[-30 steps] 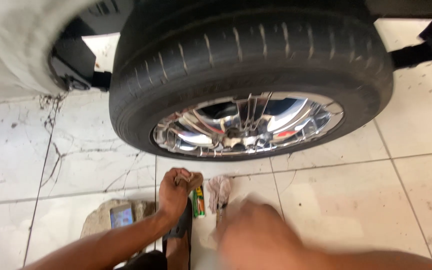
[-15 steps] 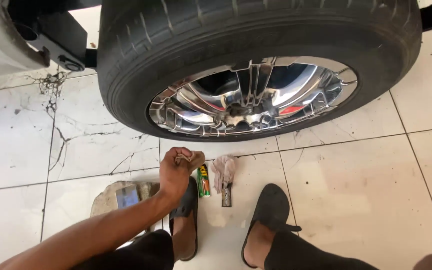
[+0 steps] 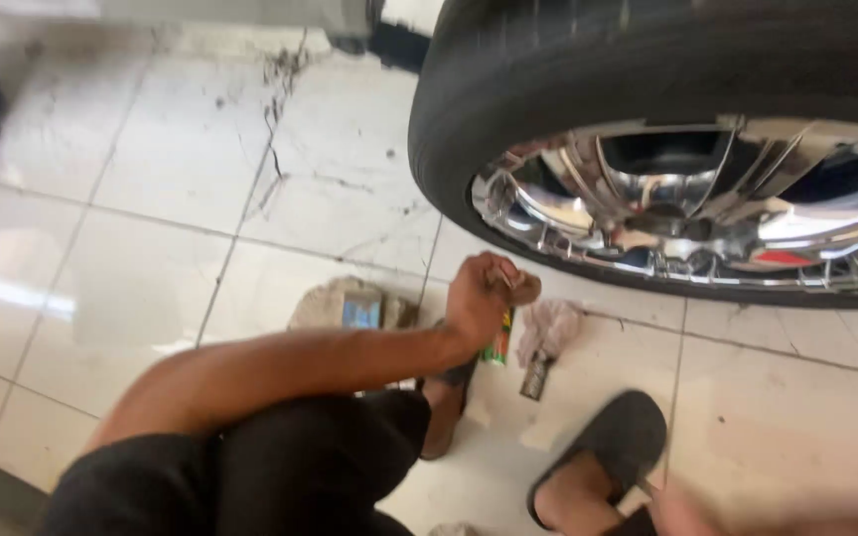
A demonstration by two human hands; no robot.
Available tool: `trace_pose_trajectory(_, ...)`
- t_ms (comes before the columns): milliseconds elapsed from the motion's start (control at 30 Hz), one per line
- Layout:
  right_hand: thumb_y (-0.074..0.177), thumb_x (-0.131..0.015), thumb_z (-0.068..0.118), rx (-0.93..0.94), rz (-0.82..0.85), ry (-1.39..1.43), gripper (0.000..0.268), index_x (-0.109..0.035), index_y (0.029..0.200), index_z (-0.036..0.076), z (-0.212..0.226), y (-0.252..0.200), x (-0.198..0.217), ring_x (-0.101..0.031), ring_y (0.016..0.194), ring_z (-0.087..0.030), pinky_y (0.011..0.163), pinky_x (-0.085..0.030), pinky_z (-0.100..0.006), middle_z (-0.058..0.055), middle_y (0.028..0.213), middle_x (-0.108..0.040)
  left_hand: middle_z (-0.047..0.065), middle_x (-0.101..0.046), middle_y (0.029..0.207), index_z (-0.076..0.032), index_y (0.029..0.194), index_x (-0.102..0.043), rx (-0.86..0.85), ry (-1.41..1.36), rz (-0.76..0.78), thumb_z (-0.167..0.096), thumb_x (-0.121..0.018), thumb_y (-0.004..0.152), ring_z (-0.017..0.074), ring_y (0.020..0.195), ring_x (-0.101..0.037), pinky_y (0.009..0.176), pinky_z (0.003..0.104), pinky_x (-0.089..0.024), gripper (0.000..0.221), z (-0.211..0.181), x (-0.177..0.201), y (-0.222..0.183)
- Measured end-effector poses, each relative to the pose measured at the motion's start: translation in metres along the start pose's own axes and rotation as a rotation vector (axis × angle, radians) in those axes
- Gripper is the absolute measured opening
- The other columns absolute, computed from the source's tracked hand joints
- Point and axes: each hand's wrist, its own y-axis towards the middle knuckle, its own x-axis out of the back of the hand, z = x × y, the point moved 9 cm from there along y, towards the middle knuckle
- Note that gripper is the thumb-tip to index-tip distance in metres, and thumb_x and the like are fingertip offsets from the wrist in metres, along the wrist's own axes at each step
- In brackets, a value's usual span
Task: Polishing a chrome car rim using a cloth and metal polish.
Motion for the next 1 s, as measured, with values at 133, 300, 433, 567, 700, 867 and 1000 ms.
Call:
trace_pose_trajectory(133,0.086,-0.070,0.032,-0.141,-0.107,-0.051,0.074,-0.053,0.156,0.051,0.066,0.069,0.029,-0.067,0.088,-0.004,0.073,-0.056,-0.028,0.011,0.103,-0.068,0.015,-0.064,0.099,-0.003,0.103,-0.049,0.165,-0.418,0.187,0.020,-0.039,0.092,0.0214,0.093,-0.071,0.088,0.034,-0.063,0.027,0.001,-0.038,0.018)
trace_pose_trajectory(300,0.077,-0.062,-0.007,-0.327,-0.080,-0.081,0.095,-0.045,0.158,0.040,0.046,0.130,0.030,-0.067,0.096,-0.023,0.080,-0.055,-0.040,-0.001,0.117,-0.064,0.014,-0.066,0.097,-0.001,0.098,-0.052,0.286,-0.184,0.197,0.012,-0.040,0.097,0.0195,0.091,-0.071,0.088,0.033,-0.060,0.018,-0.041,-0.038,0.010)
trace_pose_trajectory(433,0.079,-0.060,-0.010,-0.293,-0.024,-0.172,0.091,-0.042,0.160,0.027,0.035,0.150,0.006,-0.065,0.100,-0.027,0.088,-0.055,-0.042,-0.011,0.115,-0.062,0.012,-0.064,0.096,0.000,0.099,-0.054,0.349,-0.015,0.155,0.004,-0.042,0.103,0.0204,0.089,-0.070,0.087,0.034,-0.062,0.013,-0.036,-0.031,0.006)
trace_pose_trajectory(567,0.072,-0.066,-0.004,-0.156,-0.202,-0.290,0.086,-0.049,0.154,0.017,0.038,0.161,0.003,-0.065,0.107,-0.038,0.088,-0.053,-0.049,-0.017,0.120,-0.064,0.013,-0.066,0.097,0.001,0.099,-0.052,0.407,-0.158,0.169,0.002,-0.040,0.104,0.0219,0.092,-0.073,0.090,0.034,-0.063,0.013,-0.026,-0.035,0.005)
trace_pose_trajectory(700,0.072,-0.066,-0.004,-0.201,-0.135,-0.366,0.079,-0.048,0.147,0.010,0.015,0.172,-0.023,-0.064,0.107,-0.035,0.090,-0.054,-0.047,-0.017,0.118,-0.062,0.016,-0.068,0.099,0.002,0.098,-0.050,0.430,-0.287,0.157,0.002,-0.041,0.103,0.0245,0.095,-0.076,0.092,0.034,-0.062,0.010,-0.018,-0.036,0.004)
trace_pose_trajectory(867,0.082,-0.068,-0.002,-0.191,-0.165,-0.369,0.068,-0.053,0.146,0.012,0.009,0.177,-0.022,-0.066,0.108,-0.030,0.095,-0.055,-0.044,-0.014,0.117,-0.064,0.016,-0.071,0.102,0.003,0.108,-0.054,0.393,-0.152,0.202,-0.002,-0.048,0.100,0.0214,0.090,-0.073,0.082,0.034,-0.059,0.011,-0.041,-0.038,0.004)
trace_pose_trajectory(1000,0.089,-0.073,0.028,-0.429,-0.032,0.346,0.074,-0.043,0.157,0.024,-0.018,0.176,-0.053,-0.065,0.099,-0.022,0.088,-0.056,-0.039,-0.008,0.116,-0.058,0.011,-0.071,0.102,-0.005,0.122,-0.056,0.512,0.056,0.451,-0.013,-0.056,0.097,0.0186,0.088,-0.071,0.075,0.032,-0.060,0.026,-0.051,-0.058,-0.004)
